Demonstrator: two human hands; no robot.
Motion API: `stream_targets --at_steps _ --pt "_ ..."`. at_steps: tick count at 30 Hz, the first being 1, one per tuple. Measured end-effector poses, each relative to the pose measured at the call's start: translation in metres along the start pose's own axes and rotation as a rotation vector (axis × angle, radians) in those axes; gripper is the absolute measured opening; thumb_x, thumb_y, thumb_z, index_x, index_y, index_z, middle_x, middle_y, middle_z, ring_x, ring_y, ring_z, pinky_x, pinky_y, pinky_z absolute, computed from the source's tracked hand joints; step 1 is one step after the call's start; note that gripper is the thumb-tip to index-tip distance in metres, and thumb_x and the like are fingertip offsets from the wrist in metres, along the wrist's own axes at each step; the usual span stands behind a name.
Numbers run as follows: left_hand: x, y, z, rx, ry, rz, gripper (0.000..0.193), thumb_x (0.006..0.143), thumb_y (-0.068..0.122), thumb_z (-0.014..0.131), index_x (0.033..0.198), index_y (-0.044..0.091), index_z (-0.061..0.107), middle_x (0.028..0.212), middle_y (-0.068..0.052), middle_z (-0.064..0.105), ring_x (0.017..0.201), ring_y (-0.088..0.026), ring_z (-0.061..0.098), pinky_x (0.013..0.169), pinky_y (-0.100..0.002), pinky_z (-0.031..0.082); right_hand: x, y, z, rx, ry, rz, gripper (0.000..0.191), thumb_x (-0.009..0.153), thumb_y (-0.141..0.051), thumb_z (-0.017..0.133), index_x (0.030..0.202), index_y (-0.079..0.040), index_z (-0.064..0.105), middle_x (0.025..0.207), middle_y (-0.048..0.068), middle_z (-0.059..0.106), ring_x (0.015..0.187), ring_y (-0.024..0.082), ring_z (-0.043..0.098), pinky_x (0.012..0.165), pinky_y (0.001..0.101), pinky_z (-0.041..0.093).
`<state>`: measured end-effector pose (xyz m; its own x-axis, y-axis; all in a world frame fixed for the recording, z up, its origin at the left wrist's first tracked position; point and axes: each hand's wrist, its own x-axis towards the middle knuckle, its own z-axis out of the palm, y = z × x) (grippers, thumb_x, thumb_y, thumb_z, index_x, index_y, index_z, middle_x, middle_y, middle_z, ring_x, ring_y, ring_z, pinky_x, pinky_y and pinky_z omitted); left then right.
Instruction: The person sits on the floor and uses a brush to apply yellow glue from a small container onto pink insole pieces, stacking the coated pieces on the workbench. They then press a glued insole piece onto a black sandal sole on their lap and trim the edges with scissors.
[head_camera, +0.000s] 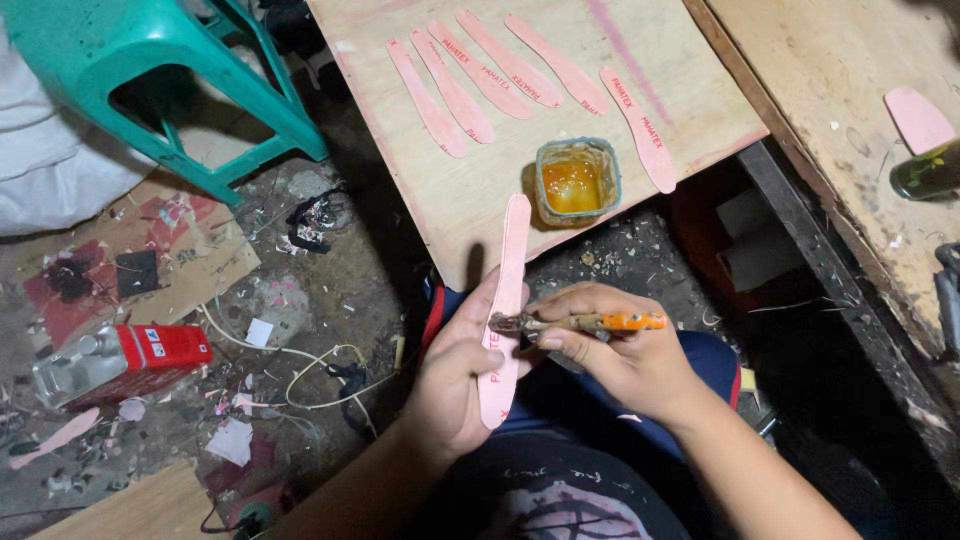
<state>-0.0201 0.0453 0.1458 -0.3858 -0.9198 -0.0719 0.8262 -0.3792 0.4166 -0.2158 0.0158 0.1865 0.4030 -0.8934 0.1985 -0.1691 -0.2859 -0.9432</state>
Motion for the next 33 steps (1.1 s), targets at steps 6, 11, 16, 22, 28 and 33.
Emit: stream_targets --at_steps 6,11,16,22,28,33 --pt "0.000 0.005 -0.009 -0.296 -0.137 0.021 0.080 0.111 0.056 0.040 0.173 0.009 0.021 0.151 -0.011 0.050 0.137 -0.024 0.047 0.116 -0.040 0.036 -0.001 -0.007 0.005 -0.060 0.005 -0.093 0.014 0.091 -0.010 0.077 0.102 -0.002 0.072 0.107 0.012 0.077 0.103 0.023 0.077 0.089 0.0328 0.061" --pt "0.001 0.011 -0.005 -0.359 -0.007 0.057 0.087 0.104 0.059 0.041 0.169 0.007 0.019 0.164 -0.005 0.038 0.145 -0.022 0.040 0.124 -0.042 0.031 -0.011 -0.008 0.006 0.008 -0.081 -0.047 0.017 0.088 -0.011 0.078 0.102 -0.002 0.072 0.108 0.012 0.078 0.102 0.023 0.078 0.087 0.0339 0.061" --pt "0.004 0.014 0.003 -0.201 -0.030 0.031 0.073 0.097 0.027 0.045 0.163 0.009 0.020 0.165 -0.003 0.031 0.150 -0.022 0.035 0.120 -0.051 0.033 -0.021 -0.002 -0.002 0.147 -0.140 0.105 0.019 0.088 -0.008 0.078 0.104 0.001 0.072 0.103 0.012 0.078 0.096 0.021 0.075 0.088 0.0354 0.059" --pt "0.005 0.006 0.012 -0.058 0.062 0.027 0.079 0.085 -0.005 0.039 0.162 -0.003 0.022 0.160 -0.014 0.038 0.148 -0.025 0.040 0.124 -0.043 0.032 -0.022 0.001 -0.012 0.326 0.145 0.035 0.018 0.095 0.000 0.069 0.112 0.001 0.064 0.117 0.017 0.072 0.101 0.020 0.071 0.087 0.0340 0.060" --pt "0.002 0.001 0.011 -0.002 0.038 -0.051 0.077 0.088 -0.008 0.039 0.163 0.000 0.026 0.146 -0.014 0.049 0.136 -0.023 0.048 0.116 -0.042 0.038 -0.006 -0.006 -0.011 0.108 0.282 -0.095 0.019 0.097 0.003 0.068 0.116 0.002 0.062 0.118 0.016 0.070 0.108 0.021 0.069 0.097 0.0334 0.057" --pt "0.001 -0.006 0.014 0.057 0.009 -0.046 0.077 0.087 -0.009 0.039 0.163 -0.003 0.030 0.148 -0.014 0.051 0.129 -0.022 0.051 0.114 -0.038 0.039 0.009 -0.011 -0.021 -0.126 0.190 -0.140 0.017 0.095 0.001 0.070 0.111 0.001 0.065 0.119 0.015 0.069 0.111 0.023 0.067 0.099 0.0345 0.055"
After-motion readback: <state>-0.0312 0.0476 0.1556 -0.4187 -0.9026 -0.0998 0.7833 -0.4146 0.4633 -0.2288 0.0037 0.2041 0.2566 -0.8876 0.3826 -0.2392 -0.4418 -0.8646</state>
